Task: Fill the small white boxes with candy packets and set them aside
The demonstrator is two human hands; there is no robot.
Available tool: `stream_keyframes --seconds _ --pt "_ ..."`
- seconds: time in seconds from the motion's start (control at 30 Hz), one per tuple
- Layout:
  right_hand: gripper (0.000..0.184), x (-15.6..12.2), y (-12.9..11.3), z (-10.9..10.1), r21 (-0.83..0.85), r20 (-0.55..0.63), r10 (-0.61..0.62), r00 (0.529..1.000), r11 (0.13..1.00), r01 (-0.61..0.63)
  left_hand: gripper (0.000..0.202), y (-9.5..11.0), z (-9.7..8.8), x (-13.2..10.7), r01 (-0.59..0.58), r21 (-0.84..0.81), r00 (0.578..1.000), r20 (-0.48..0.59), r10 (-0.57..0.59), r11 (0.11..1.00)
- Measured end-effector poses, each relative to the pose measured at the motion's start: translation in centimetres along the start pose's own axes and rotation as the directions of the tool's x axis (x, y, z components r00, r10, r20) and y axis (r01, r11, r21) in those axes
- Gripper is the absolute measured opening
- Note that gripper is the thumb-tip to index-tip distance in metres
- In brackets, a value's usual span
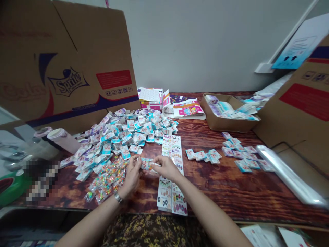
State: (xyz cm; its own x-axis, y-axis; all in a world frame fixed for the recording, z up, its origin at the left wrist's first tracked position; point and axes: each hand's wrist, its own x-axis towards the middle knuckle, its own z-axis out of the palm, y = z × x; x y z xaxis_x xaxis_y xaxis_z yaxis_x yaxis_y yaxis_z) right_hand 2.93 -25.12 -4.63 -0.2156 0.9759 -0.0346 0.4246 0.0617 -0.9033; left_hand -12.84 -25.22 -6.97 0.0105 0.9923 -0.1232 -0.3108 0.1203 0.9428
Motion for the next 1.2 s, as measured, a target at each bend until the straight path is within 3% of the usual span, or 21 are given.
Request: stream_keyframes --seconds 0.07,0.17,0.23,0.4,0.5,0.63,0.83,0.93,1.03,1.2 --pt "0.015 0.1 -0.1 -0.3 -0.018 0.012 -0.007 1.0 1.0 0.008 0.031 0.0 -0.4 0.2 -0.027 0.059 0.998 0.065 0.023 0.998" --pt "0.011 0.1 -0.3 -0.4 -0.123 -0.127 -0.072 0.989 0.991 0.057 0.029 0.1 -0.7 0.4 -0.019 0.083 0.994 0.107 0.01 0.996" --pt "0.012 0.1 -0.4 -0.5 -0.106 -0.164 -0.075 0.984 0.993 0.058 0.03 0.2 -0.7 0.5 0.041 0.04 0.991 0.124 -0.046 0.998" --pt "0.017 0.1 0.6 -0.7 0.191 0.037 -0.006 0.999 0.981 -0.001 0.031 0.6 -1.1 0.3 0.171 -0.065 0.962 0.225 -0.153 0.983" --pt "0.024 -0.1 1.1 -0.8 0.222 0.07 0.026 0.997 0.974 -0.041 0.029 0.4 -1.4 0.1 0.184 -0.041 0.949 0.267 -0.167 0.982" --pt "0.019 -0.5 0.9 -0.6 0.082 0.048 0.022 0.999 0.996 -0.026 0.029 0.0 -1.6 -0.2 0.183 -0.011 0.941 0.291 -0.172 0.983" --pt "0.015 -1.3 -0.4 -0.1 -0.174 -0.102 -0.183 0.978 0.971 0.163 0.036 -0.2 -1.1 -0.5 0.204 -0.068 0.966 0.178 -0.189 0.977" --pt "0.005 -1.7 -0.5 0.1 -0.223 -0.108 -0.288 0.951 0.94 0.259 0.039 -0.4 -0.9 -0.7 0.277 -0.15 0.952 0.175 -0.25 0.949" --pt "0.013 -1.9 -0.3 0.1 -0.227 -0.065 -0.366 0.928 0.911 0.343 0.038 -0.6 -1.0 -1.0 0.312 -0.196 0.94 0.206 -0.272 0.93" --pt "0.02 -2.1 0.1 0.3 -0.221 -0.06 -0.335 0.94 0.923 0.315 0.039 -0.7 -1.3 -1.1 0.304 -0.22 0.944 0.199 -0.263 0.927"
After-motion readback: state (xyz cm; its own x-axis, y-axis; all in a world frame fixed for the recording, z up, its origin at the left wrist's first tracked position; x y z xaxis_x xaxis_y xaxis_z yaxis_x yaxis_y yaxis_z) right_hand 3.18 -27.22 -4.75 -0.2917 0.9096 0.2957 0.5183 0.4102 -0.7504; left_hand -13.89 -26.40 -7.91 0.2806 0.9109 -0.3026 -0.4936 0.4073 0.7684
